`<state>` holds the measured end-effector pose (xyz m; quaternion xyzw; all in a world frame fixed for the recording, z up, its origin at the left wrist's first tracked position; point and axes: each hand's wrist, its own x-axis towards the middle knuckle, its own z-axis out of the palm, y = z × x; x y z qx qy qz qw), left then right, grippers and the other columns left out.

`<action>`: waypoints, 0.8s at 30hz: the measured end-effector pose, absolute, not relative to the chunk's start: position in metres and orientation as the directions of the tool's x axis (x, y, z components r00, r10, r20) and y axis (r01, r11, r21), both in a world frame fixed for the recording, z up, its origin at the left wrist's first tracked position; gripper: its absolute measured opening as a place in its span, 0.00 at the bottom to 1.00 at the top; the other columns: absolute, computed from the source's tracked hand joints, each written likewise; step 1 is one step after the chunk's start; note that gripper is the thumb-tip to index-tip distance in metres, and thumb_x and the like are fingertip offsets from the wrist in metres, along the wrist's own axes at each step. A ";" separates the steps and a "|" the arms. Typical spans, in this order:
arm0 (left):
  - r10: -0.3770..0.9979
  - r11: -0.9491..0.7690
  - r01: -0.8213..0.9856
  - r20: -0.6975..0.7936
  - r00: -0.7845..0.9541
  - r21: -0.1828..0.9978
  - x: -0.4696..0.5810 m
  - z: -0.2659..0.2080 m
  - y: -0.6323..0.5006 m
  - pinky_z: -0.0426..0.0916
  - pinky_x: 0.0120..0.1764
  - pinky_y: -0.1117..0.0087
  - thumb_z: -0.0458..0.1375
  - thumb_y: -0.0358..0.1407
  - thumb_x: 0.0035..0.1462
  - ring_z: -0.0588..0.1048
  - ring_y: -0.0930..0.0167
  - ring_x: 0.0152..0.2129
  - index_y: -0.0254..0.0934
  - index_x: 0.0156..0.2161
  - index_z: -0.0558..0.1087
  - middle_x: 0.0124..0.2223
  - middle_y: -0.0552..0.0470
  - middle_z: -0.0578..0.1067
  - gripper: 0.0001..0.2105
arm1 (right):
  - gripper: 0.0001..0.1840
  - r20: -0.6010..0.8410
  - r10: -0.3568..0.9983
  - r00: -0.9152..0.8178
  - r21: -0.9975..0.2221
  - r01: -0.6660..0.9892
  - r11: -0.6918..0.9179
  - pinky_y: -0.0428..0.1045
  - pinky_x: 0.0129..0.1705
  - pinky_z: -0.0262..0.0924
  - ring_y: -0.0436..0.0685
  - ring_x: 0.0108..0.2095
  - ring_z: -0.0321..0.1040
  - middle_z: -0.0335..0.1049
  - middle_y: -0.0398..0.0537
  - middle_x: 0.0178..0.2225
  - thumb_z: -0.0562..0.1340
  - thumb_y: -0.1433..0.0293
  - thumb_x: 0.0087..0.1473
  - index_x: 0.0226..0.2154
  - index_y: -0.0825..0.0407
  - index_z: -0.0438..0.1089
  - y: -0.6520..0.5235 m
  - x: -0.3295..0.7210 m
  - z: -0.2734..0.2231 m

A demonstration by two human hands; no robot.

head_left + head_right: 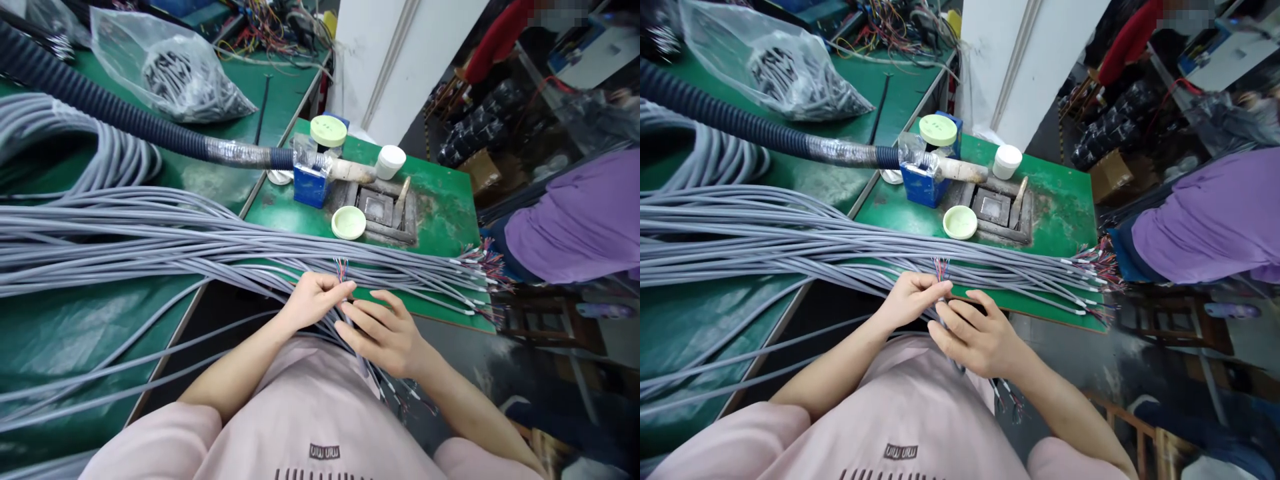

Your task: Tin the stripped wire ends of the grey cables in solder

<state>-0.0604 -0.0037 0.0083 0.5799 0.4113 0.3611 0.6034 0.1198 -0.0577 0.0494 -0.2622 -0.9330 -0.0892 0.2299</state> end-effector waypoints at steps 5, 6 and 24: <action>0.919 0.116 -0.125 -0.059 0.390 0.985 -0.057 0.003 -0.010 0.65 0.26 0.74 0.59 0.49 0.54 0.70 0.74 0.20 0.34 0.21 0.74 0.22 0.51 0.76 0.21 | 0.12 0.489 0.503 -0.713 -0.044 0.556 0.830 0.58 0.53 0.62 0.56 0.47 0.70 0.76 0.49 0.46 0.59 0.75 0.57 0.43 0.48 0.72 -0.065 0.122 0.041; 0.919 0.121 -0.150 -0.053 0.391 0.981 -0.056 0.001 -0.010 0.66 0.27 0.73 0.59 0.50 0.54 0.71 0.74 0.20 0.34 0.20 0.74 0.23 0.50 0.76 0.21 | 0.13 0.501 0.512 -0.698 -0.069 0.558 0.827 0.57 0.53 0.62 0.56 0.47 0.70 0.76 0.50 0.46 0.58 0.76 0.57 0.43 0.49 0.72 -0.066 0.122 0.040; 0.906 0.121 -0.272 0.006 0.423 0.955 -0.051 -0.002 -0.020 0.70 0.32 0.70 0.59 0.49 0.55 0.75 0.71 0.25 0.35 0.23 0.77 0.27 0.47 0.79 0.20 | 0.02 0.515 0.785 -0.345 -0.529 0.593 0.608 0.56 0.42 0.65 0.52 0.26 0.66 0.69 0.42 0.23 0.60 0.69 0.56 0.34 0.49 0.68 -0.087 0.108 0.017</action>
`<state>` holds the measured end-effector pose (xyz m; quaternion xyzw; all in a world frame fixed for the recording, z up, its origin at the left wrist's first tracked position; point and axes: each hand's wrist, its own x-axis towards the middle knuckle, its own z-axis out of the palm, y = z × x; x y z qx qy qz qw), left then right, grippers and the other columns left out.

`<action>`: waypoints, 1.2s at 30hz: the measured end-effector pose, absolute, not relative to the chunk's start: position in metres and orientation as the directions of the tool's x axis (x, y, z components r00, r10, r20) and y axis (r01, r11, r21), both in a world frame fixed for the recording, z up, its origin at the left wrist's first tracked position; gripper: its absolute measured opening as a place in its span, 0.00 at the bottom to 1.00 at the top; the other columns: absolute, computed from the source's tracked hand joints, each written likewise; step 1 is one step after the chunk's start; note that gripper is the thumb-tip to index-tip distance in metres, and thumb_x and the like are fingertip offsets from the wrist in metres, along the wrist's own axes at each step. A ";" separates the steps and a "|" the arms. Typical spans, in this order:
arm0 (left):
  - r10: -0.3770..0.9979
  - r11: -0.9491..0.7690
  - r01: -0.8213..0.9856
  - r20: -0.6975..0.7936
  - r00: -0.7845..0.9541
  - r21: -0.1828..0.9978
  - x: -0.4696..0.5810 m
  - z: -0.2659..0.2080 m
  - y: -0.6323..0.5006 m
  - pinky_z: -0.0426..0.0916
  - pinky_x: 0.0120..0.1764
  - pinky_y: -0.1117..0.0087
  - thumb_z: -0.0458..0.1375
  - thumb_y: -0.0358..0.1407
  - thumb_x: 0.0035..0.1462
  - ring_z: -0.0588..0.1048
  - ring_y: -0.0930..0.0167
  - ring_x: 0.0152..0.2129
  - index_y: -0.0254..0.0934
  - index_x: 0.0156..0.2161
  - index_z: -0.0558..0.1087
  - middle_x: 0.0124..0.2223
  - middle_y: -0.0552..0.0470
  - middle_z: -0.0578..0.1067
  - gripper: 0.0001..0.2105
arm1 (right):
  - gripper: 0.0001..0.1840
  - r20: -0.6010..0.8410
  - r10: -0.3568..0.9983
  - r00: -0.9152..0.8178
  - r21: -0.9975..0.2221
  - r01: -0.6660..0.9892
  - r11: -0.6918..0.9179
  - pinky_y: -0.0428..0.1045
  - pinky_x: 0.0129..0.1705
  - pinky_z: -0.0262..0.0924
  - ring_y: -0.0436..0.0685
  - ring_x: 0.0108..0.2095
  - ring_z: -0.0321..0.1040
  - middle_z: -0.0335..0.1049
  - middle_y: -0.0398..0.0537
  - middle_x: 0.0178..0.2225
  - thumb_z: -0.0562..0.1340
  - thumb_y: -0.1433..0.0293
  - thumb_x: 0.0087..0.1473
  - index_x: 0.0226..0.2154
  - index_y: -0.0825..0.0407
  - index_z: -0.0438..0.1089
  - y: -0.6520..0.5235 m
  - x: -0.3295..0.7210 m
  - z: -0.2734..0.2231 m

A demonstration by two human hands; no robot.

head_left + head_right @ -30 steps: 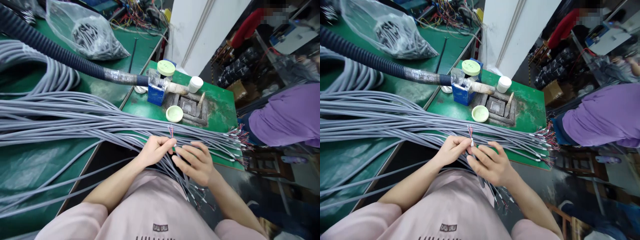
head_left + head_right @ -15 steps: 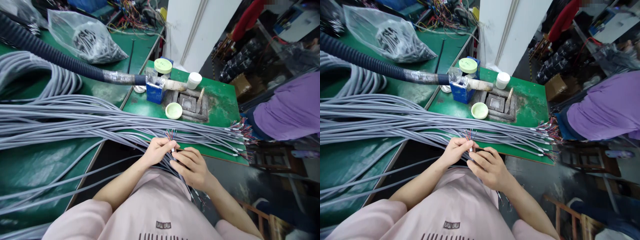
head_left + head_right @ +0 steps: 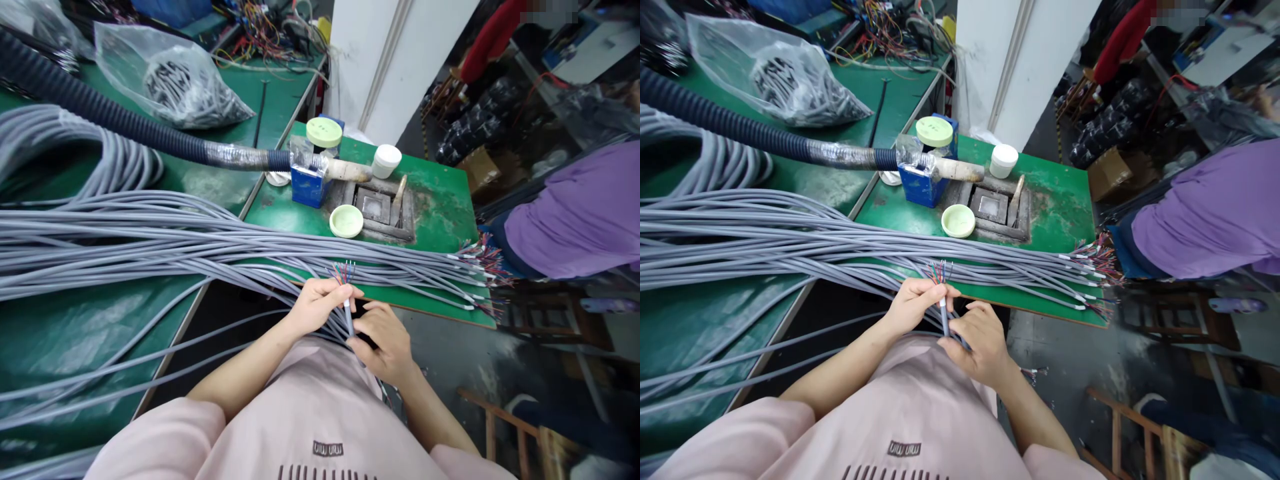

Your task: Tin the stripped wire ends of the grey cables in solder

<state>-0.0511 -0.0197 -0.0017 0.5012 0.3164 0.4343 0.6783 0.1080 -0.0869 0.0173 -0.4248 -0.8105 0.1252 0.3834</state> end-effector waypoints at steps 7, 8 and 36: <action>0.899 0.177 -0.306 -0.027 0.438 0.935 -0.051 -0.001 -0.020 0.69 0.31 0.70 0.60 0.49 0.54 0.74 0.71 0.24 0.34 0.23 0.78 0.27 0.47 0.79 0.19 | 0.03 0.493 0.803 -0.335 -0.564 0.580 0.588 0.55 0.40 0.65 0.52 0.25 0.65 0.68 0.41 0.22 0.59 0.72 0.55 0.32 0.48 0.67 -0.086 0.104 0.017; 0.897 0.185 -0.323 -0.025 0.441 0.928 -0.051 0.000 -0.020 0.69 0.31 0.70 0.60 0.49 0.54 0.75 0.71 0.24 0.34 0.23 0.78 0.27 0.47 0.79 0.19 | 0.03 0.495 0.802 -0.334 -0.569 0.573 0.590 0.55 0.40 0.65 0.52 0.25 0.65 0.68 0.41 0.22 0.59 0.72 0.55 0.32 0.49 0.67 -0.086 0.104 0.016; 0.675 -0.574 0.034 0.449 0.586 0.818 -0.038 -0.007 -0.021 0.65 0.36 0.67 0.53 0.38 0.63 0.73 0.71 0.28 0.35 0.41 0.77 0.33 0.47 0.80 0.12 | 0.20 -0.045 0.961 -0.272 -0.972 0.232 0.020 0.55 0.42 0.63 0.57 0.30 0.69 0.73 0.48 0.22 0.57 0.55 0.57 0.25 0.51 0.74 -0.147 0.177 0.001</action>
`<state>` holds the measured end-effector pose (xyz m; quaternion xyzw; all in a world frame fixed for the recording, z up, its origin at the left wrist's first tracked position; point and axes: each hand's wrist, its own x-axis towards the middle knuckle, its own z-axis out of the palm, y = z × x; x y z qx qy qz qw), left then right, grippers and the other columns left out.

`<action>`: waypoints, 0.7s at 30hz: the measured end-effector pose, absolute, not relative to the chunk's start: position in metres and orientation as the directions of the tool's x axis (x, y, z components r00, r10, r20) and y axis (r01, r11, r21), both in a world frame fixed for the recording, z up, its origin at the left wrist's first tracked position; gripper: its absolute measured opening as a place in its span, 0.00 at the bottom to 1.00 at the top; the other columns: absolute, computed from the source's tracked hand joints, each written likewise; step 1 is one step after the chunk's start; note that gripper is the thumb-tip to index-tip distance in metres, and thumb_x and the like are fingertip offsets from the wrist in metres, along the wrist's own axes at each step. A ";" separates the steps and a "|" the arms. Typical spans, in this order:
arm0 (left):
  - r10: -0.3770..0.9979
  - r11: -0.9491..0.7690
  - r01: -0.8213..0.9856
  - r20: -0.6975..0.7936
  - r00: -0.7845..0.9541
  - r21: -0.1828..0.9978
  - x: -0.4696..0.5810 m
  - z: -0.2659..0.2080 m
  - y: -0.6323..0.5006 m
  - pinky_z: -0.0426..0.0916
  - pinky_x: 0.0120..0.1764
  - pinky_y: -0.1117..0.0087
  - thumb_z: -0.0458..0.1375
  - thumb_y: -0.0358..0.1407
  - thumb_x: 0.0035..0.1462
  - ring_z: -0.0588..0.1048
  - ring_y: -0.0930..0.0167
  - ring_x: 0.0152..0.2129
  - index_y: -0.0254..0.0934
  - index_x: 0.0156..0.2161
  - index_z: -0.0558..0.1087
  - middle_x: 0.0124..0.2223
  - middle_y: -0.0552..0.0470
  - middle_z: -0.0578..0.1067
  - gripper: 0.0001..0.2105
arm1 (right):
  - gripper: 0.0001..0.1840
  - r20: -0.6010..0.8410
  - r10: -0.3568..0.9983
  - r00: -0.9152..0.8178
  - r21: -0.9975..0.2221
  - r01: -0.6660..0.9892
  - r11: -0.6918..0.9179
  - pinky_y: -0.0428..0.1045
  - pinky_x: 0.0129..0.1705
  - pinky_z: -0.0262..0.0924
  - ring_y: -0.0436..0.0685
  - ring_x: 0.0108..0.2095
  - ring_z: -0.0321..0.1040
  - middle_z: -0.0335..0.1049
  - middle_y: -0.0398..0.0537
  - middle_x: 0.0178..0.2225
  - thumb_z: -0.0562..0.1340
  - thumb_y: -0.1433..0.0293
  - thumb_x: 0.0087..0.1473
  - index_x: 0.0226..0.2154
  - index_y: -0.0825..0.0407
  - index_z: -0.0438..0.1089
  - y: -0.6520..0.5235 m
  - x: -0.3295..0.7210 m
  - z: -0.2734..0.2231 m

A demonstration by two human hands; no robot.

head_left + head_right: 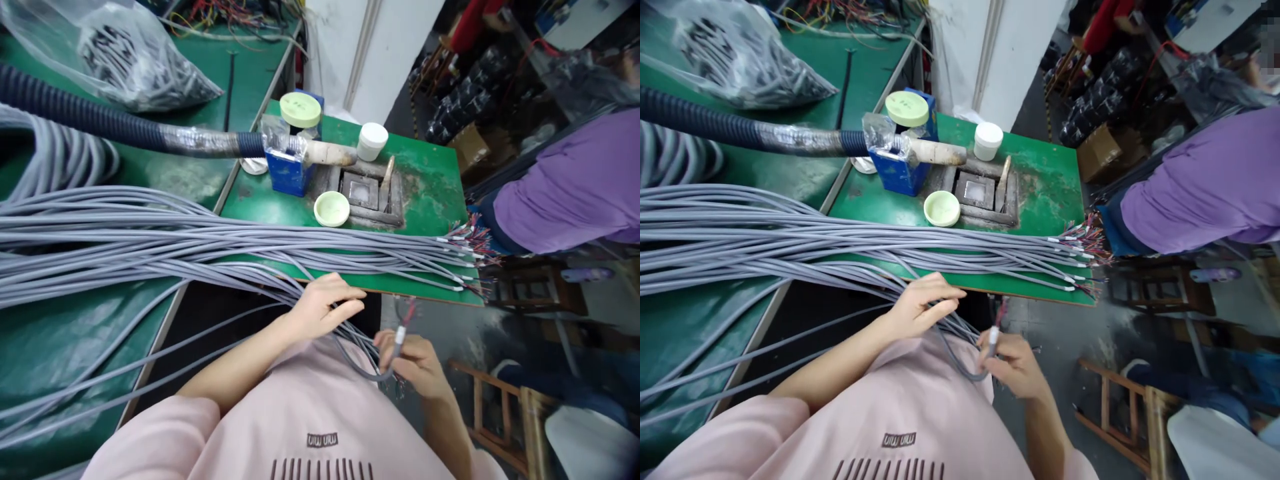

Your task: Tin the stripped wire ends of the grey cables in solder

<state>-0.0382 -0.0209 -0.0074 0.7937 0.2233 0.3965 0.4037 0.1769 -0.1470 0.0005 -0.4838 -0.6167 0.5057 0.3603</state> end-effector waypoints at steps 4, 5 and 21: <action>0.699 -0.704 0.354 0.516 0.494 0.615 -0.044 -0.019 -0.005 0.62 0.37 0.66 0.56 0.36 0.60 0.72 0.69 0.32 0.37 0.42 0.76 0.35 0.49 0.80 0.09 | 0.25 -0.466 0.878 0.112 -0.788 0.399 -0.469 0.51 0.29 0.62 0.56 0.22 0.68 0.73 0.50 0.20 0.55 0.52 0.56 0.24 0.54 0.73 -0.192 0.226 -0.029; 0.699 -0.712 0.402 0.528 0.482 0.576 -0.045 -0.019 -0.001 0.62 0.37 0.66 0.56 0.36 0.60 0.72 0.68 0.33 0.37 0.42 0.76 0.36 0.49 0.80 0.08 | 0.25 -0.527 0.830 0.181 -0.689 0.481 -0.542 0.50 0.28 0.61 0.56 0.21 0.67 0.72 0.50 0.20 0.55 0.52 0.56 0.22 0.54 0.72 -0.199 0.232 -0.037; 0.830 -0.543 0.810 0.290 0.476 0.224 -0.063 0.002 0.042 0.57 0.38 0.61 0.51 0.34 0.62 0.69 0.61 0.37 0.37 0.36 0.72 0.37 0.46 0.75 0.07 | 0.14 -0.405 0.797 -0.448 -0.894 0.010 -0.448 0.46 0.32 0.64 0.50 0.25 0.71 0.75 0.46 0.27 0.61 0.62 0.54 0.39 0.55 0.73 -0.094 0.107 -0.034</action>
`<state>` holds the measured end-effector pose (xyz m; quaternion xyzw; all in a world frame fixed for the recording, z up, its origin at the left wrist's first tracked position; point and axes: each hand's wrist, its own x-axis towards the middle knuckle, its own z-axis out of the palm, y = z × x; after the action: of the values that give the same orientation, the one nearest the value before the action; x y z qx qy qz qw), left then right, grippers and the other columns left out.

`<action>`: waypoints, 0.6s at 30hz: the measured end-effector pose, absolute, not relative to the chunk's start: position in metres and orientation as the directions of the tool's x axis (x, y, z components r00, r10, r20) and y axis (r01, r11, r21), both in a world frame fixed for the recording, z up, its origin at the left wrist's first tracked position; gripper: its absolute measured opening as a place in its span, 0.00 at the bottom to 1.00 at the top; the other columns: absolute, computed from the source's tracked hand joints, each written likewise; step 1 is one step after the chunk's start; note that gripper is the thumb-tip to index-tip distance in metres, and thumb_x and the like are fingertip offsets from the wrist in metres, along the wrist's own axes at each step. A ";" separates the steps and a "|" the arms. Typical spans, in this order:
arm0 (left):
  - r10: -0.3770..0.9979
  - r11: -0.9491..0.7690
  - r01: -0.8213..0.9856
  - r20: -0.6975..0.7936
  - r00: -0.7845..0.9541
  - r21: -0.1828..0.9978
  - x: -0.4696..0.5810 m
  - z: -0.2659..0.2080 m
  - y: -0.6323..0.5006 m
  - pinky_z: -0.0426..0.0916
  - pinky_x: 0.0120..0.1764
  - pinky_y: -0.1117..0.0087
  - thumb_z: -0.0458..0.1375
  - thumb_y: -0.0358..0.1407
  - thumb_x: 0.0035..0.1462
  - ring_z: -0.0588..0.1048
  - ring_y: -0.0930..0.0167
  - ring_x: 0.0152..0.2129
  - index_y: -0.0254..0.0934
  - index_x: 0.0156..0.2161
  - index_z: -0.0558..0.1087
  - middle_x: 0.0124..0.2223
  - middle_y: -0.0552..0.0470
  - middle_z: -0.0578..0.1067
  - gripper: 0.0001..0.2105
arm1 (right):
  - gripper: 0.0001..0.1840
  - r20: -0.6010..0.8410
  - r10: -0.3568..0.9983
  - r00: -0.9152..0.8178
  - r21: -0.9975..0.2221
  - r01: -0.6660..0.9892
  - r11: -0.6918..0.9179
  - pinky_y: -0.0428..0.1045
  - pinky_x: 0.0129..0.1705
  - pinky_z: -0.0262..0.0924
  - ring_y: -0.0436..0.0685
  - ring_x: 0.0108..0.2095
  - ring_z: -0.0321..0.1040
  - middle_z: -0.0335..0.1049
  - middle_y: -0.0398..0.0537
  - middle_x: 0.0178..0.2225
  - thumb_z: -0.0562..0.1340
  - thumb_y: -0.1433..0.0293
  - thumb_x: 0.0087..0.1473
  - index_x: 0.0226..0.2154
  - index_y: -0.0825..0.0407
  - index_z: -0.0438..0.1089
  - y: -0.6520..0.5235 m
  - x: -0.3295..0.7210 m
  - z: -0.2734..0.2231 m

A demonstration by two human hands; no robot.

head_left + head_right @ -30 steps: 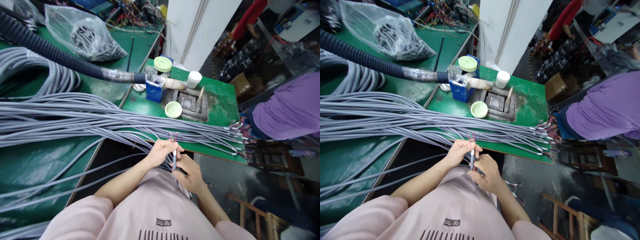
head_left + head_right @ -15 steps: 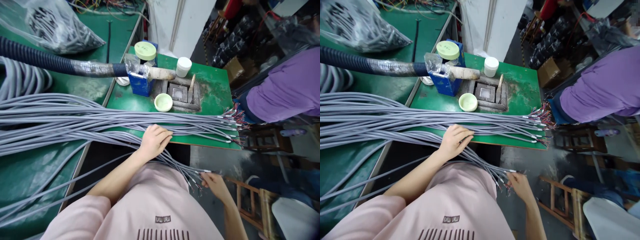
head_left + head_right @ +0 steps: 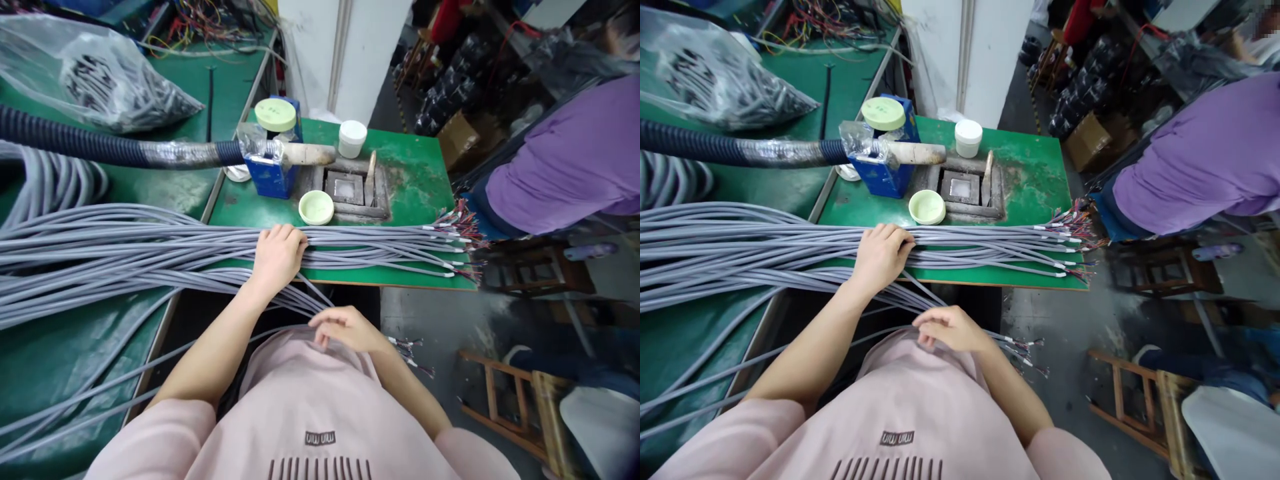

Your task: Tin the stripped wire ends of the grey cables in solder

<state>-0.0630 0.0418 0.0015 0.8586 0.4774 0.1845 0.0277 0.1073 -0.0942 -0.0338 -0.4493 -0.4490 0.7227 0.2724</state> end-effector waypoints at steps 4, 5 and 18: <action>0.812 -0.567 0.796 0.306 0.497 0.210 -0.063 0.000 0.043 0.58 0.38 0.60 0.55 0.36 0.59 0.69 0.60 0.38 0.38 0.37 0.71 0.38 0.46 0.75 0.05 | 0.20 -0.353 0.823 -0.445 -0.839 -0.238 -0.489 0.44 0.25 0.65 0.48 0.22 0.70 0.76 0.45 0.27 0.65 0.58 0.50 0.41 0.54 0.72 -0.066 0.091 -0.033; 0.809 -0.567 0.797 0.320 0.493 0.206 -0.062 -0.001 0.044 0.58 0.38 0.61 0.55 0.35 0.59 0.69 0.59 0.38 0.38 0.36 0.71 0.38 0.46 0.75 0.04 | 0.21 -0.348 0.824 -0.448 -0.827 -0.268 -0.495 0.44 0.24 0.65 0.48 0.22 0.70 0.76 0.45 0.27 0.66 0.57 0.49 0.41 0.54 0.72 -0.062 0.089 -0.033; 0.820 -0.494 0.421 0.247 0.517 0.761 -0.093 0.028 0.016 0.66 0.36 0.71 0.57 0.37 0.57 0.71 0.72 0.29 0.39 0.35 0.70 0.33 0.55 0.73 0.04 | 0.25 -0.012 0.938 0.347 -0.958 -0.274 0.089 0.46 0.23 0.65 0.49 0.25 0.69 0.72 0.48 0.43 0.50 0.49 0.58 0.52 0.44 0.55 -0.049 0.143 0.029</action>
<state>-0.0926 0.0162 0.0276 0.8079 0.3840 0.3070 0.3248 0.1432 -0.0490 0.0294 -0.4928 -0.3369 0.4614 0.6563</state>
